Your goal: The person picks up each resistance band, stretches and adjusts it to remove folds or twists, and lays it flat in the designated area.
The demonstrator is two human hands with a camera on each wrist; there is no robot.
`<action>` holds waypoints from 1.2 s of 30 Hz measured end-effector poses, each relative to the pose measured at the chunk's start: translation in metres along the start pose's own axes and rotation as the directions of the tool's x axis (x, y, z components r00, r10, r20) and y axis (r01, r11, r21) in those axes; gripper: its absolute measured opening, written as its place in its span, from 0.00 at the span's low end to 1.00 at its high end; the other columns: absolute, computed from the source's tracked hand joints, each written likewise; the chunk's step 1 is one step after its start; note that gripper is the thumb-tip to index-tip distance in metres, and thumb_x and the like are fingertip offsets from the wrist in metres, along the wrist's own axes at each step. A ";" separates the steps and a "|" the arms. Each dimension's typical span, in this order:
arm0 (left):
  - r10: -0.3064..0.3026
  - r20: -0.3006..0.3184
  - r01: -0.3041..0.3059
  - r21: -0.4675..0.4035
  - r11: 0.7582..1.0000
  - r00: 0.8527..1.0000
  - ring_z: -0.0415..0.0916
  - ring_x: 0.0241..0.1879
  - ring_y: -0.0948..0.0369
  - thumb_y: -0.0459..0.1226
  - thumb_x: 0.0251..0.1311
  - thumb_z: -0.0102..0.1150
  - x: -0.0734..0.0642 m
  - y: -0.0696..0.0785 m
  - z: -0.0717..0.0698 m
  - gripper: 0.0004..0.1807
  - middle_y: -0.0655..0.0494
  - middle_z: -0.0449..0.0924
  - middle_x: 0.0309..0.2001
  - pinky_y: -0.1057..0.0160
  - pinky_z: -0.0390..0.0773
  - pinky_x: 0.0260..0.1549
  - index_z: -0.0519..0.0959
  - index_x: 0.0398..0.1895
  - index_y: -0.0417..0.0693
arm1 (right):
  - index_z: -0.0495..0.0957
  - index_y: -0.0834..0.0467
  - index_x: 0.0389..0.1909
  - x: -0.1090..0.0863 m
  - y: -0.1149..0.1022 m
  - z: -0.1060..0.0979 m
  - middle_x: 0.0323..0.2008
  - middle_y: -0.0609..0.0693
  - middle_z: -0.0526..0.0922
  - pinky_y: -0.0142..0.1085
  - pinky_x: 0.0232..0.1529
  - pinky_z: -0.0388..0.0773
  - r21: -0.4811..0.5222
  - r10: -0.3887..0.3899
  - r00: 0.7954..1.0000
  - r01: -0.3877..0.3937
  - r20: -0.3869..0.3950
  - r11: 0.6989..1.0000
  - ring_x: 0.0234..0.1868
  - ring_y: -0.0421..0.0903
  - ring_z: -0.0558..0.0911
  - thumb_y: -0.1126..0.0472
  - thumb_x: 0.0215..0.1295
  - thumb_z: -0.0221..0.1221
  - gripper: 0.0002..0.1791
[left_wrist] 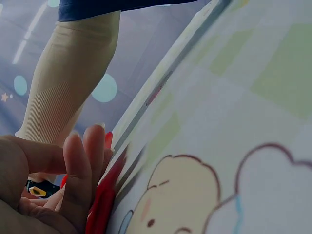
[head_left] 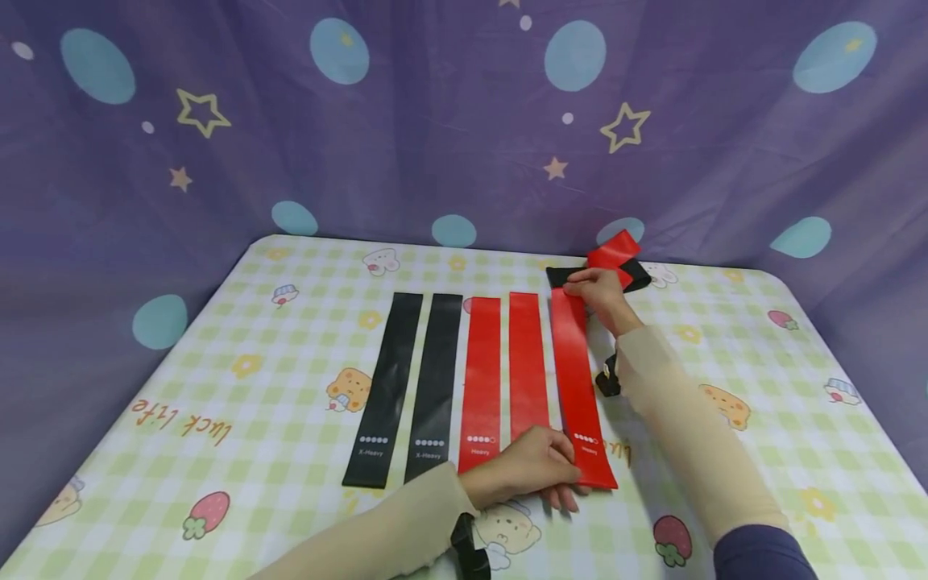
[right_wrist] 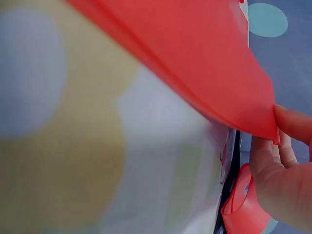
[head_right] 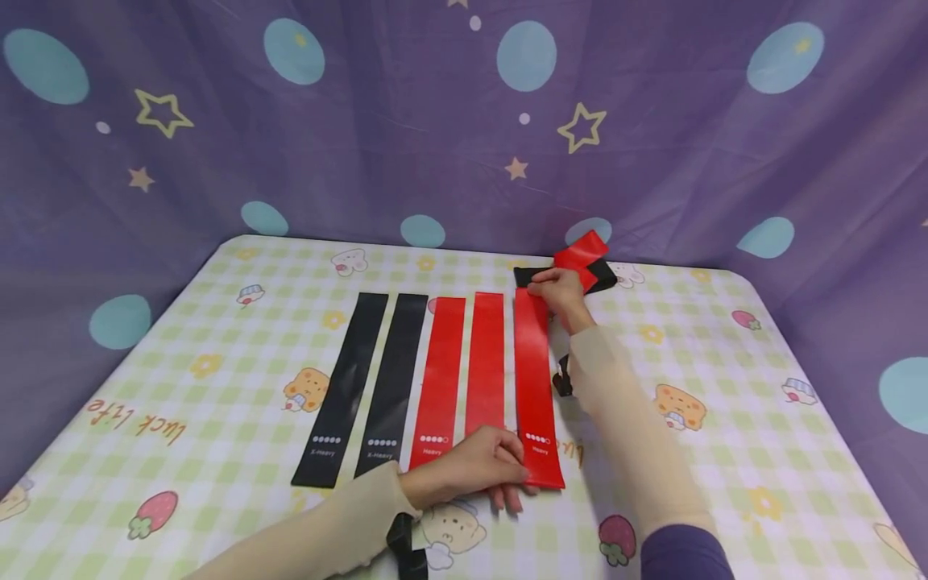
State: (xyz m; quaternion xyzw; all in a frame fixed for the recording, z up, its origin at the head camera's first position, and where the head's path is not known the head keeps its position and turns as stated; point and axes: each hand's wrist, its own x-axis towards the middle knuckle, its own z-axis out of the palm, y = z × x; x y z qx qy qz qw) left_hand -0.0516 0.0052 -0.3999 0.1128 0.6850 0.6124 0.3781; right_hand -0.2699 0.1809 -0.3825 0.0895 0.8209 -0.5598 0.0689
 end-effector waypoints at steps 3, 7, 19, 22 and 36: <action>-0.001 0.003 0.001 -0.002 1.000 1.000 0.77 0.16 0.67 0.32 0.61 0.57 -0.001 0.000 -0.001 0.03 0.46 0.87 0.31 0.72 0.76 0.18 0.73 0.33 0.42 | 0.73 0.66 0.56 0.002 0.000 0.003 0.38 0.45 0.75 0.28 0.37 0.72 -0.012 0.034 0.999 -0.034 0.020 0.999 0.37 0.41 0.72 0.63 0.64 0.58 0.21; 0.003 -0.003 -0.003 -0.006 1.000 1.000 0.78 0.16 0.67 0.31 0.61 0.57 -0.002 -0.002 -0.002 0.03 0.46 0.86 0.31 0.71 0.77 0.19 0.73 0.34 0.40 | 0.73 0.65 0.56 0.005 0.002 0.006 0.45 0.51 0.73 0.30 0.35 0.71 -0.021 0.066 0.998 -0.066 0.017 0.998 0.40 0.44 0.71 0.62 0.64 0.58 0.20; -0.062 -0.008 0.061 -0.035 0.997 0.998 0.83 0.19 0.56 0.30 0.62 0.55 -0.003 0.000 -0.002 0.04 0.43 0.85 0.27 0.67 0.80 0.18 0.75 0.30 0.40 | 0.77 0.68 0.50 0.000 0.001 0.011 0.34 0.47 0.75 0.29 0.30 0.68 -0.140 -0.020 1.000 0.019 -0.003 0.990 0.31 0.42 0.69 0.64 0.60 0.60 0.18; -0.070 -0.011 0.070 -0.018 0.997 0.997 0.83 0.19 0.55 0.31 0.62 0.54 -0.005 0.001 -0.003 0.04 0.44 0.85 0.26 0.67 0.80 0.18 0.76 0.30 0.39 | 0.77 0.68 0.49 0.000 0.000 0.009 0.34 0.48 0.75 0.30 0.31 0.70 -0.145 -0.032 0.999 0.030 -0.007 0.989 0.29 0.42 0.70 0.64 0.60 0.60 0.17; -0.020 0.055 0.021 -0.020 1.000 0.998 0.78 0.15 0.62 0.31 0.60 0.55 -0.010 0.008 -0.012 0.07 0.41 0.83 0.26 0.70 0.77 0.14 0.76 0.33 0.32 | 0.79 0.69 0.44 -0.006 -0.003 -0.016 0.16 0.39 0.75 0.25 0.26 0.76 -0.131 -0.043 0.988 0.024 -0.148 0.991 0.21 0.37 0.78 0.66 0.57 0.56 0.15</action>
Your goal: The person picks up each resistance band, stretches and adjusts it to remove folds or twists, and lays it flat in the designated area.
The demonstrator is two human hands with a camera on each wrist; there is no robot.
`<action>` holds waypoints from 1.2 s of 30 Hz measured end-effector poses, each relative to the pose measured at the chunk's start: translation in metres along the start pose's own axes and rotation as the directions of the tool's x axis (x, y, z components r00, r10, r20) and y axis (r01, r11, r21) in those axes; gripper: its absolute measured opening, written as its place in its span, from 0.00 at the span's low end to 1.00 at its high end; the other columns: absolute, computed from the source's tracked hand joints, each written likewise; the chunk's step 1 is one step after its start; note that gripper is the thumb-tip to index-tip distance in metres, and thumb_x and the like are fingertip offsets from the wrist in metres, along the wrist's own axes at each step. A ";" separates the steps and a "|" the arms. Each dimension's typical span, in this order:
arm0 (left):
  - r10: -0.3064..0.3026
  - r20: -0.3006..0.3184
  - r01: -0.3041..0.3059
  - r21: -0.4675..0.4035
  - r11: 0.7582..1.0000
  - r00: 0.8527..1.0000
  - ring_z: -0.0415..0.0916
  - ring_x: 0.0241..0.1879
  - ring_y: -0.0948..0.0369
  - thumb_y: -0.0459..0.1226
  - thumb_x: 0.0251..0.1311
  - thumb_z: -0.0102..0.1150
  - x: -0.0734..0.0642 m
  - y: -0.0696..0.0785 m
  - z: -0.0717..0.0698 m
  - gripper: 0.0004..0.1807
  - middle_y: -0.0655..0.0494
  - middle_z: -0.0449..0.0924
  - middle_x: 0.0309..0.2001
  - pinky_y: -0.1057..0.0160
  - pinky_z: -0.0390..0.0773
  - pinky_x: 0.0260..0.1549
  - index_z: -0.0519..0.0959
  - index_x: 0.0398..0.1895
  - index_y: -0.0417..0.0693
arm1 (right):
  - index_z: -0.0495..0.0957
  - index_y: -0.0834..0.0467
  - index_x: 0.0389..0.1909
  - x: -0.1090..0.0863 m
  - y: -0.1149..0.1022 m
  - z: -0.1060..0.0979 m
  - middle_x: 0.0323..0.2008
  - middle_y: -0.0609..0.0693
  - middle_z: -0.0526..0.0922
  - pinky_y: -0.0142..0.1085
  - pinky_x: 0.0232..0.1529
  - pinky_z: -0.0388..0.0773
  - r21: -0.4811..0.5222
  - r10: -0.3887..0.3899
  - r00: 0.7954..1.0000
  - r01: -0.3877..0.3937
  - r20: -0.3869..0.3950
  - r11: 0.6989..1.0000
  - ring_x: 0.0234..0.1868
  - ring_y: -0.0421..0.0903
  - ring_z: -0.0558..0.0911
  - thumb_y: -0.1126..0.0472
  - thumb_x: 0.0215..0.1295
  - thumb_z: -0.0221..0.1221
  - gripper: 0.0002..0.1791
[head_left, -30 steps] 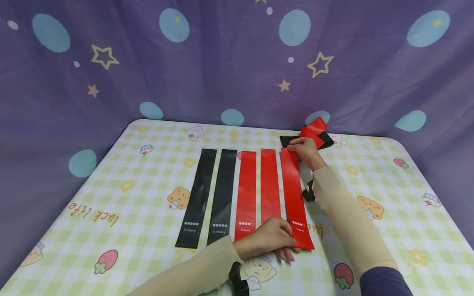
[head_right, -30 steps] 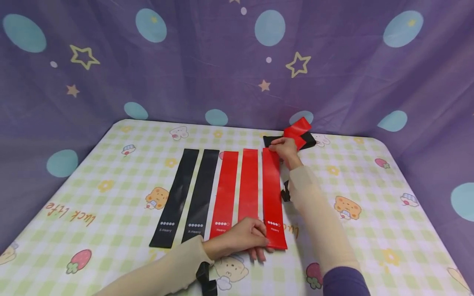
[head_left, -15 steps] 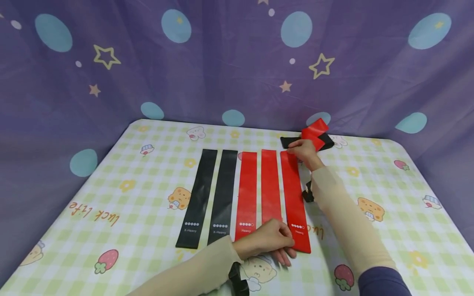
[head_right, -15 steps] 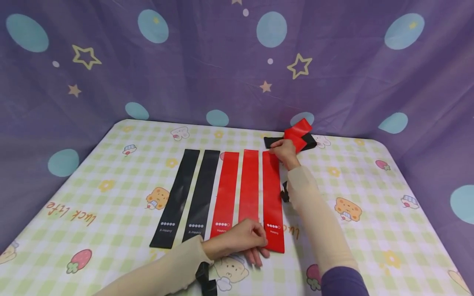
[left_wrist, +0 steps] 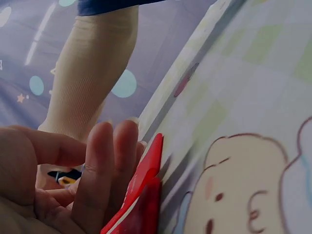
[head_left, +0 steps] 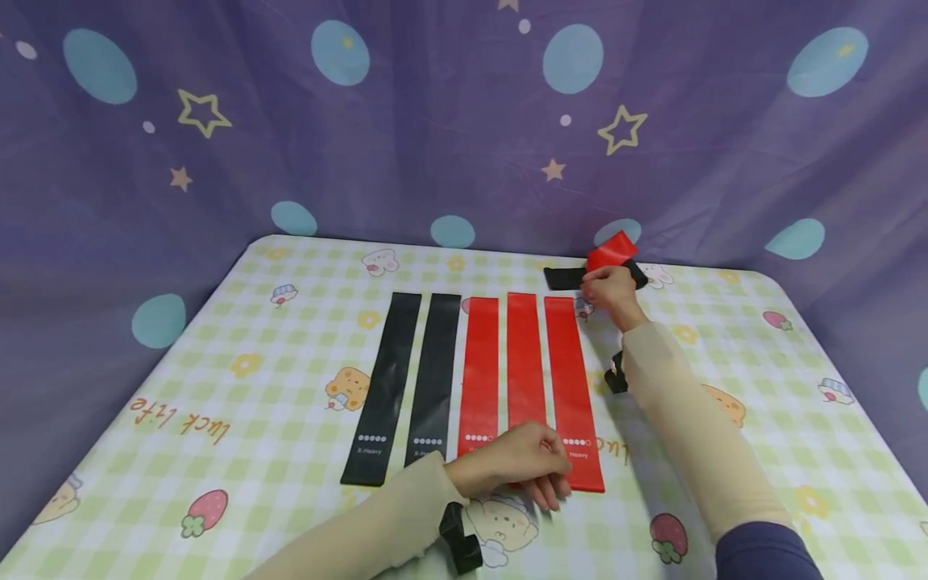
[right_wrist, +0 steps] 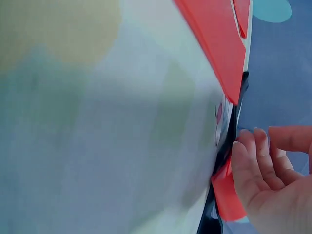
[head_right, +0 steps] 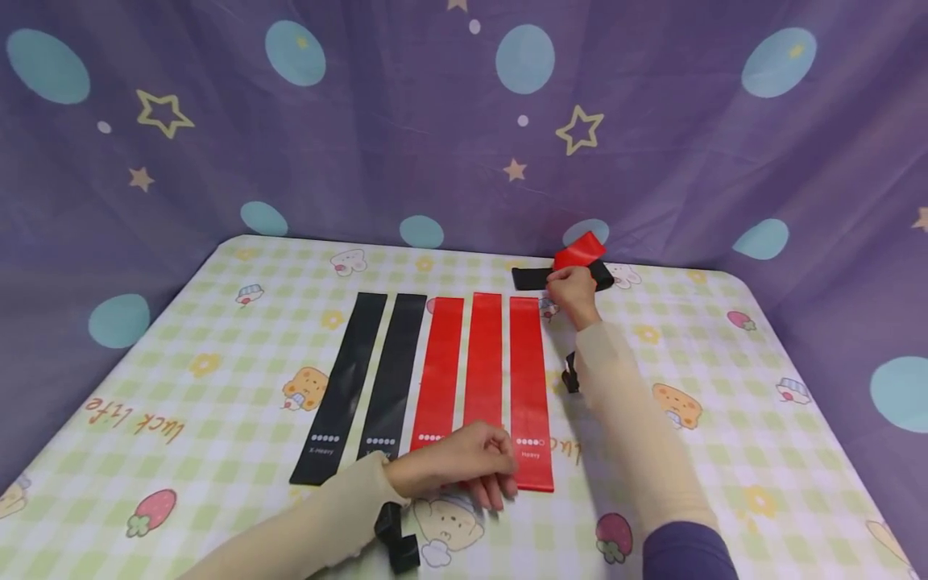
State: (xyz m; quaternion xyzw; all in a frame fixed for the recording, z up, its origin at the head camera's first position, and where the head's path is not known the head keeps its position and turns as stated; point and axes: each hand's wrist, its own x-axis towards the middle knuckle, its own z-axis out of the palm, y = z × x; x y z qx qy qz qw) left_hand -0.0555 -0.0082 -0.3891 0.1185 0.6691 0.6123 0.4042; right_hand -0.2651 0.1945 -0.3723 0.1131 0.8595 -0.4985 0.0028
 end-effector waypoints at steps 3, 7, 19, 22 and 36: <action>0.019 -0.009 -0.019 0.035 0.999 1.000 0.78 0.15 0.62 0.30 0.61 0.54 0.001 0.003 -0.004 0.05 0.40 0.84 0.27 0.70 0.77 0.14 0.75 0.34 0.34 | 0.79 0.69 0.43 0.001 0.001 -0.005 0.16 0.40 0.76 0.24 0.23 0.76 -0.021 -0.026 0.999 0.025 -0.023 0.999 0.20 0.36 0.78 0.67 0.57 0.56 0.14; 0.043 -0.064 -0.037 0.095 0.995 0.997 0.78 0.16 0.62 0.30 0.62 0.53 0.003 0.008 -0.009 0.04 0.41 0.83 0.27 0.70 0.77 0.15 0.74 0.32 0.36 | 0.80 0.68 0.42 0.002 0.003 -0.013 0.20 0.41 0.76 0.24 0.22 0.73 -0.096 -0.071 0.994 0.062 -0.085 0.993 0.19 0.34 0.74 0.67 0.56 0.54 0.15; 0.095 -0.159 -0.055 0.237 0.970 0.983 0.77 0.16 0.60 0.33 0.63 0.55 0.017 0.028 -0.027 0.06 0.40 0.81 0.25 0.67 0.79 0.17 0.74 0.31 0.39 | 0.75 0.67 0.53 0.007 0.014 -0.033 0.45 0.59 0.77 0.27 0.35 0.67 -0.150 -0.072 0.987 0.051 -0.143 0.987 0.41 0.49 0.72 0.67 0.54 0.52 0.23; 0.101 -0.174 -0.055 0.253 0.966 0.980 0.77 0.17 0.60 0.33 0.63 0.54 0.023 0.032 -0.030 0.05 0.40 0.81 0.27 0.65 0.80 0.18 0.74 0.31 0.39 | 0.71 0.69 0.57 0.008 0.016 -0.037 0.51 0.64 0.75 0.29 0.41 0.67 -0.133 -0.096 0.992 0.084 -0.084 0.988 0.46 0.52 0.72 0.68 0.56 0.53 0.26; 0.140 -0.225 -0.061 0.326 0.944 0.964 0.82 0.28 0.50 0.35 0.63 0.52 0.057 0.054 -0.045 0.04 0.43 0.83 0.31 0.65 0.78 0.24 0.74 0.34 0.43 | 0.76 0.72 0.47 0.012 0.025 -0.042 0.46 0.67 0.79 0.33 0.38 0.71 -0.278 -0.176 0.984 0.175 0.020 0.945 0.42 0.55 0.75 0.64 0.61 0.57 0.18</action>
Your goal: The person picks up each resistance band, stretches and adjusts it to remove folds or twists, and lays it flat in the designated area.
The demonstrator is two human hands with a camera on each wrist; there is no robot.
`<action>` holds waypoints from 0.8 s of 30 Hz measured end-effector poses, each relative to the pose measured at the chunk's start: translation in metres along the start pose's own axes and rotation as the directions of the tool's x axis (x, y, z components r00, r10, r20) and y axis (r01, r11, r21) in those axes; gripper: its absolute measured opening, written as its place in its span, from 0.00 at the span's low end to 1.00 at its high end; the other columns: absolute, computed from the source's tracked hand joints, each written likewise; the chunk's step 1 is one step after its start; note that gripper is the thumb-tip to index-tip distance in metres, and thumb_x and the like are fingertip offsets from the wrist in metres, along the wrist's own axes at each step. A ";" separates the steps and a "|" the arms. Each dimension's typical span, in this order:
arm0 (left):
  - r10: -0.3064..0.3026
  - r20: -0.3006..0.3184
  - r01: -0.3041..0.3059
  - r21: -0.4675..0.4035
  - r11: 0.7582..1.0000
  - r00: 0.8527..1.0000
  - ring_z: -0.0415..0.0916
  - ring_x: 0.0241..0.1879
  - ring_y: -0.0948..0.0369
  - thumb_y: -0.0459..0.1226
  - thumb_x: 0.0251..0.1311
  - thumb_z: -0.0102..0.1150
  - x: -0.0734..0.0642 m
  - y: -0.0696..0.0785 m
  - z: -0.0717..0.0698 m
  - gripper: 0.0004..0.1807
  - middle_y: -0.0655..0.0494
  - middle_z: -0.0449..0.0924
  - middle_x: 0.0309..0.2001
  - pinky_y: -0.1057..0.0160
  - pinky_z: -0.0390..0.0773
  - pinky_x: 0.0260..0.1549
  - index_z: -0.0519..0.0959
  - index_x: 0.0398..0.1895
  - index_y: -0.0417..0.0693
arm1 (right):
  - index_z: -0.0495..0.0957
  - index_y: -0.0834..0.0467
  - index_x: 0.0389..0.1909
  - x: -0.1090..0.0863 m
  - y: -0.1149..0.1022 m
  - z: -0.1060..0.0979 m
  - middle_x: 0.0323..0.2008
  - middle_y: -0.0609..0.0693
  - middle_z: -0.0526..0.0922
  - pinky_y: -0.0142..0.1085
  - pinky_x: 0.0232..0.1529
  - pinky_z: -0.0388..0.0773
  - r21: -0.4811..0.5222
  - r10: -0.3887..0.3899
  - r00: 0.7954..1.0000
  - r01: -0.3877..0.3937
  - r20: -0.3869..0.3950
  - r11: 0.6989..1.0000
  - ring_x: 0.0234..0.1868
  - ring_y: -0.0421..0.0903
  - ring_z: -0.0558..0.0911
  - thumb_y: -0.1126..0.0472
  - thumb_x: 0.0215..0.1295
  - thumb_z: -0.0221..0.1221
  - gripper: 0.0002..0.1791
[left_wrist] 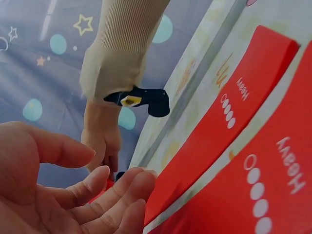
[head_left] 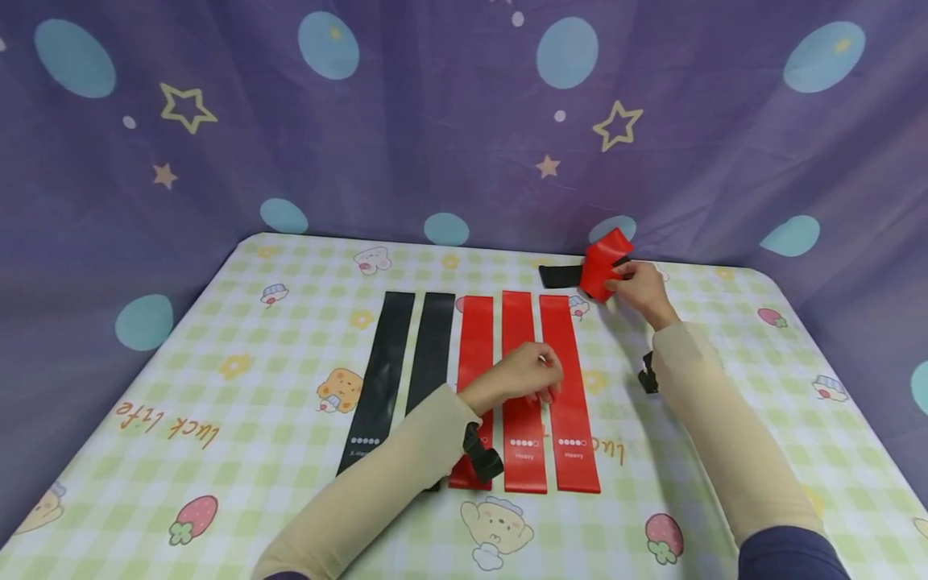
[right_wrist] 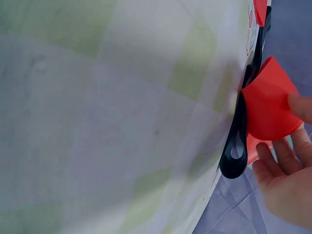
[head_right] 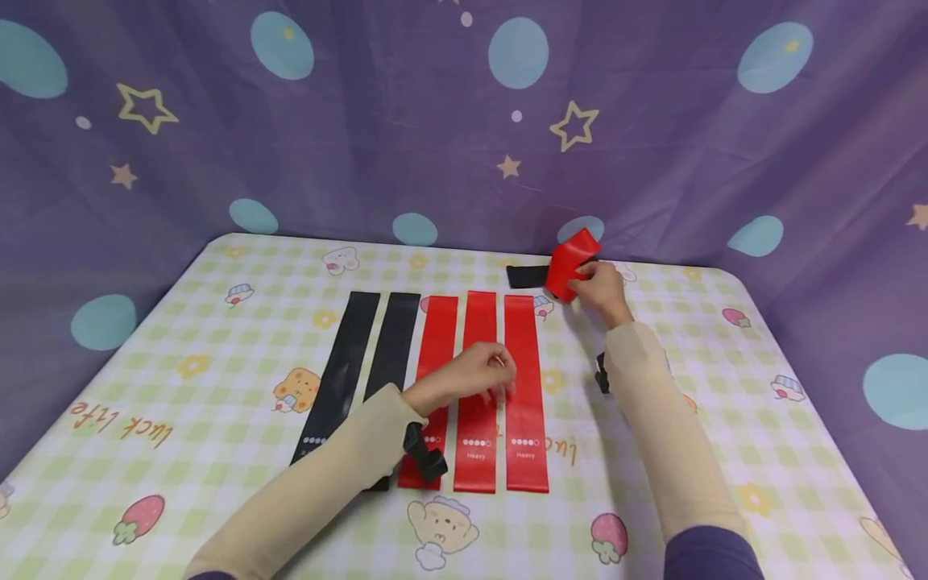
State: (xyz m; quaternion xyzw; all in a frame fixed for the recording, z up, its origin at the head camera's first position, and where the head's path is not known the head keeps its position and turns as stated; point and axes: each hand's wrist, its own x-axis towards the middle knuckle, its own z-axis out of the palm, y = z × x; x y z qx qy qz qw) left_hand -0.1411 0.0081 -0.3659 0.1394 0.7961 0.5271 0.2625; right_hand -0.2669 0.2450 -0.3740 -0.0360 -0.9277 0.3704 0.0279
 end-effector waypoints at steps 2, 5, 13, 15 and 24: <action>0.005 0.007 -0.005 -0.010 1.000 1.000 0.82 0.29 0.51 0.35 0.63 0.52 0.003 0.001 -0.001 0.04 0.44 0.83 0.31 0.65 0.77 0.24 0.74 0.35 0.43 | 0.77 0.71 0.46 -0.001 0.001 -0.001 0.45 0.66 0.80 0.33 0.36 0.71 0.001 -0.015 1.000 0.015 -0.016 1.000 0.40 0.54 0.75 0.63 0.61 0.58 0.17; 0.013 0.010 -0.013 -0.014 1.000 1.000 0.83 0.31 0.51 0.35 0.64 0.51 0.008 0.001 -0.003 0.05 0.44 0.83 0.33 0.64 0.78 0.26 0.74 0.37 0.42 | 0.79 0.69 0.44 -0.002 0.001 -0.001 0.43 0.64 0.82 0.31 0.34 0.69 0.018 -0.027 0.998 0.028 -0.048 0.999 0.38 0.50 0.74 0.61 0.60 0.59 0.16; -0.009 -0.031 0.007 -0.050 0.999 0.999 0.81 0.33 0.53 0.35 0.64 0.53 0.020 0.001 -0.005 0.04 0.51 0.81 0.33 0.63 0.79 0.31 0.75 0.37 0.43 | 0.79 0.66 0.44 -0.008 -0.008 0.000 0.31 0.41 0.80 0.24 0.36 0.70 0.223 0.040 0.995 -0.019 -0.086 0.975 0.36 0.37 0.73 0.57 0.59 0.62 0.18; -0.007 -0.045 0.004 -0.060 0.998 0.999 0.80 0.34 0.52 0.35 0.64 0.53 0.024 0.001 -0.005 0.04 0.51 0.81 0.34 0.63 0.79 0.31 0.75 0.37 0.42 | 0.78 0.67 0.44 -0.009 -0.010 0.001 0.26 0.33 0.77 0.23 0.36 0.71 0.298 0.048 0.994 -0.017 -0.096 0.954 0.34 0.34 0.73 0.58 0.59 0.62 0.17; 0.016 -0.141 -0.035 -0.132 0.991 0.990 0.79 0.41 0.49 0.36 0.64 0.54 0.044 0.008 -0.004 0.11 0.45 0.80 0.43 0.59 0.80 0.41 0.73 0.47 0.41 | 0.77 0.59 0.36 -0.013 -0.024 0.001 0.22 0.30 0.76 0.20 0.35 0.73 0.494 0.068 0.986 0.018 -0.155 0.869 0.30 0.30 0.74 0.60 0.59 0.64 0.08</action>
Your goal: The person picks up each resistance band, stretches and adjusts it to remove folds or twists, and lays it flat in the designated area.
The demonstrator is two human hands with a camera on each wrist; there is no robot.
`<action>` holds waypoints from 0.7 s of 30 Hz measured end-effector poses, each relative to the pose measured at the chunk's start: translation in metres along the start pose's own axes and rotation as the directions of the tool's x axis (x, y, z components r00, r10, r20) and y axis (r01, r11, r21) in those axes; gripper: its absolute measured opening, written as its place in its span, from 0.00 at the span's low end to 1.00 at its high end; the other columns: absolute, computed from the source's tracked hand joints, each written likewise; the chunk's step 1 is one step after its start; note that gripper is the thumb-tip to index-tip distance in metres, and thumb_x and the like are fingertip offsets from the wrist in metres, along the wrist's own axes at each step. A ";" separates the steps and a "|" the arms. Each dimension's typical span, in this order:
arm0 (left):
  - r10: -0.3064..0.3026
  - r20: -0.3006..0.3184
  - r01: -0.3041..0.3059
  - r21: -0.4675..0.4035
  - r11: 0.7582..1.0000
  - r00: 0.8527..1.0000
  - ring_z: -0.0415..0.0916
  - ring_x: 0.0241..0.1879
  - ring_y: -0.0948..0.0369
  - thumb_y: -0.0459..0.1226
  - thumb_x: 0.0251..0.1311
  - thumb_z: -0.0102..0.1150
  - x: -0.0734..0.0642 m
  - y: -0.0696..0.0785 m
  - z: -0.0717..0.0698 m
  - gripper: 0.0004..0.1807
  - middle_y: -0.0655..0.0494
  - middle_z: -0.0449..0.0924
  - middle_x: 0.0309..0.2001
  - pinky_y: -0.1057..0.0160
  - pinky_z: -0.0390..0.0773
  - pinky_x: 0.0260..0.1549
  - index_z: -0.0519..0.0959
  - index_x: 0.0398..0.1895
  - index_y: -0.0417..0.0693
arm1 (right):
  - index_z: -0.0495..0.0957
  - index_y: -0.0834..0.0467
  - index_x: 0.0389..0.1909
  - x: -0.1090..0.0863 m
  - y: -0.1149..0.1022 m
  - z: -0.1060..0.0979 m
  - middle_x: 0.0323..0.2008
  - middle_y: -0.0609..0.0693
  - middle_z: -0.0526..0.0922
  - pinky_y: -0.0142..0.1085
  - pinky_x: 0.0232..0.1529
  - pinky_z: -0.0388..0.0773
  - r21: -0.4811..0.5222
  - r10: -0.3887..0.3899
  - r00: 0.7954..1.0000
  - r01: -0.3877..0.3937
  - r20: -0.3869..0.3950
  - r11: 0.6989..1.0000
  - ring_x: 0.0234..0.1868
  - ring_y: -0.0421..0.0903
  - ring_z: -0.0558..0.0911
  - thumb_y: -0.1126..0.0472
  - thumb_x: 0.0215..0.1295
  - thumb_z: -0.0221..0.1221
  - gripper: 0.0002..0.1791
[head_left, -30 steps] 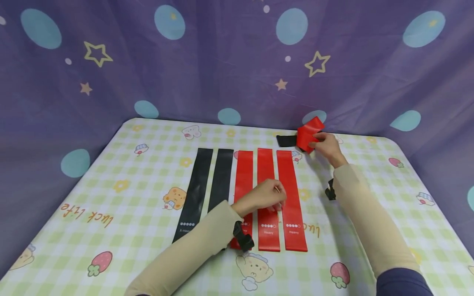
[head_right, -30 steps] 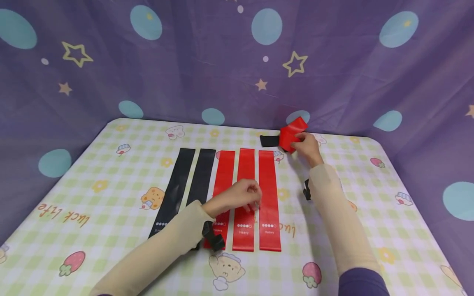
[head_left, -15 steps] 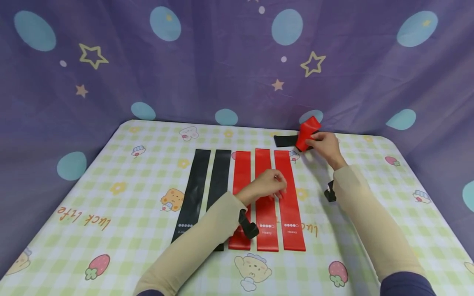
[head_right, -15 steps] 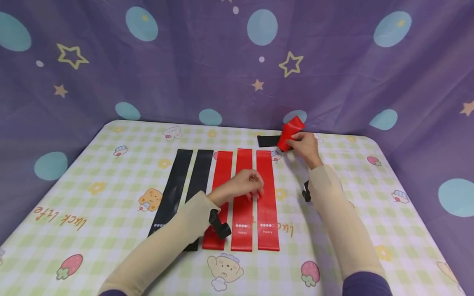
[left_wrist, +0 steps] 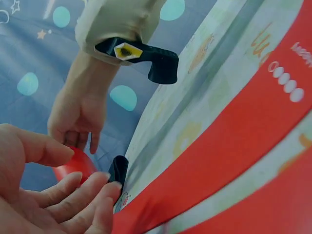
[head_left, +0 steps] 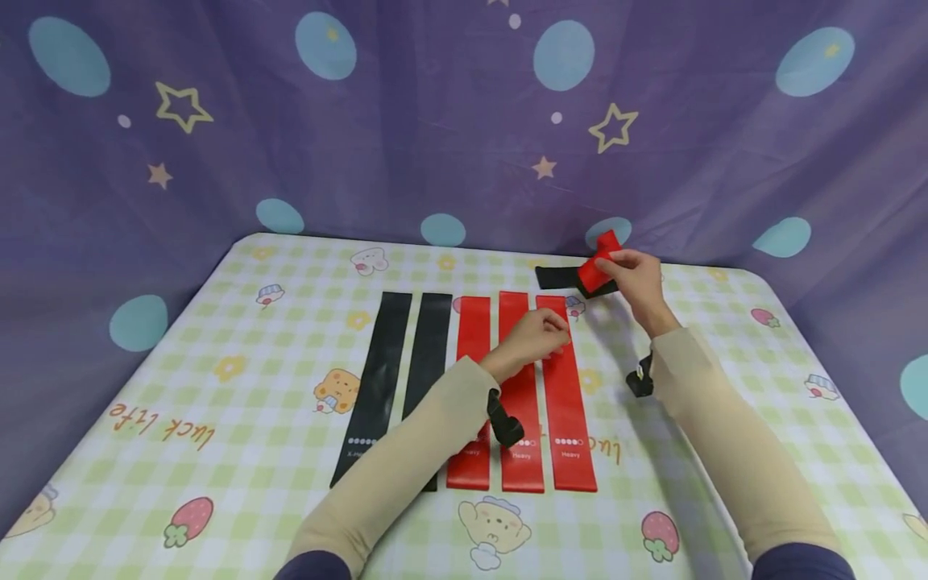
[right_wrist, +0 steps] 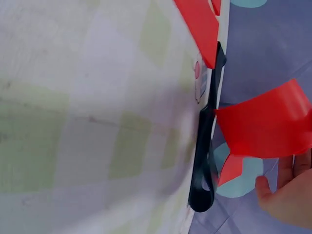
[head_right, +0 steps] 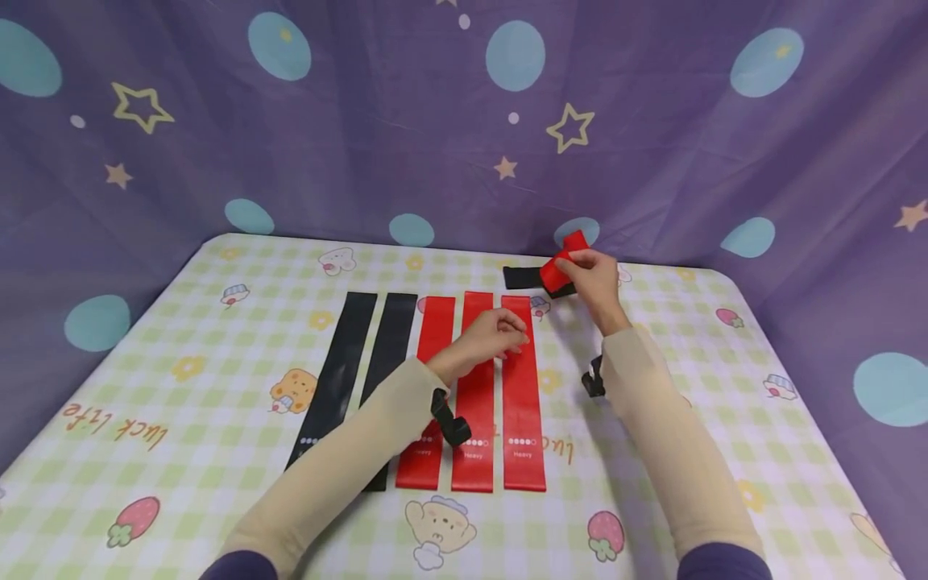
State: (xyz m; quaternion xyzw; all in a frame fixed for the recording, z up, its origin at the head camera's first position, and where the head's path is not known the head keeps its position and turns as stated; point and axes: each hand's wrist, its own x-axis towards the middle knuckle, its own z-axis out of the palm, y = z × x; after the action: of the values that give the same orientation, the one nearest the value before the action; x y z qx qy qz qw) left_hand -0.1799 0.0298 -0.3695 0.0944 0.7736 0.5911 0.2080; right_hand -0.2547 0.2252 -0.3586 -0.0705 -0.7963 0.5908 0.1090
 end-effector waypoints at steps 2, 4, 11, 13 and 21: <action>0.004 -0.029 -0.005 -0.022 1.000 1.000 0.78 0.42 0.48 0.36 0.63 0.54 0.005 0.001 0.002 0.15 0.46 0.79 0.44 0.58 0.79 0.42 0.73 0.50 0.40 | 0.78 0.58 0.35 -0.001 -0.002 0.001 0.21 0.31 0.76 0.20 0.32 0.74 0.029 -0.005 1.000 0.005 0.000 1.000 0.27 0.31 0.75 0.60 0.58 0.64 0.07; 0.009 -0.063 -0.012 -0.035 0.999 0.998 0.77 0.41 0.50 0.35 0.62 0.54 0.010 0.003 0.005 0.17 0.48 0.77 0.45 0.60 0.78 0.41 0.73 0.53 0.39 | 0.79 0.57 0.35 -0.001 -0.003 0.002 0.20 0.31 0.76 0.20 0.31 0.74 0.036 -0.008 1.000 0.008 0.000 0.999 0.26 0.31 0.74 0.59 0.58 0.65 0.07; 0.008 -0.144 -0.016 -0.052 0.999 0.990 0.72 0.45 0.60 0.40 0.60 0.58 0.022 0.010 0.018 0.22 0.52 0.76 0.52 0.63 0.75 0.46 0.73 0.55 0.40 | 0.78 0.55 0.36 -0.007 -0.005 0.005 0.20 0.33 0.75 0.22 0.35 0.72 0.064 0.044 0.999 -0.045 0.016 0.997 0.29 0.34 0.73 0.57 0.59 0.64 0.08; 0.006 -0.164 -0.016 -0.062 0.998 0.986 0.71 0.47 0.59 0.39 0.59 0.59 0.025 0.012 0.021 0.23 0.50 0.74 0.55 0.60 0.74 0.49 0.72 0.57 0.40 | 0.77 0.54 0.35 -0.009 -0.006 0.005 0.21 0.33 0.76 0.22 0.36 0.72 0.111 0.071 0.997 -0.074 0.037 0.991 0.30 0.34 0.73 0.58 0.60 0.64 0.06; 0.002 -0.243 -0.026 -0.097 0.995 0.970 0.71 0.48 0.55 0.36 0.59 0.60 0.037 0.014 0.032 0.23 0.46 0.72 0.58 0.57 0.76 0.51 0.68 0.58 0.42 | 0.79 0.51 0.31 -0.017 -0.016 0.005 0.26 0.37 0.80 0.22 0.34 0.75 0.340 0.167 0.973 -0.212 0.157 0.916 0.30 0.35 0.76 0.61 0.61 0.62 0.02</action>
State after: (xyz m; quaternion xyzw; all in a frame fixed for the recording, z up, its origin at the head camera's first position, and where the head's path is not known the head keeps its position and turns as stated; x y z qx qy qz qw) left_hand -0.2009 0.0760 -0.3708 0.0166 0.7622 0.6373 0.1122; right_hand -0.2397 0.2120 -0.3466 -0.0896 -0.6713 0.7356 0.0122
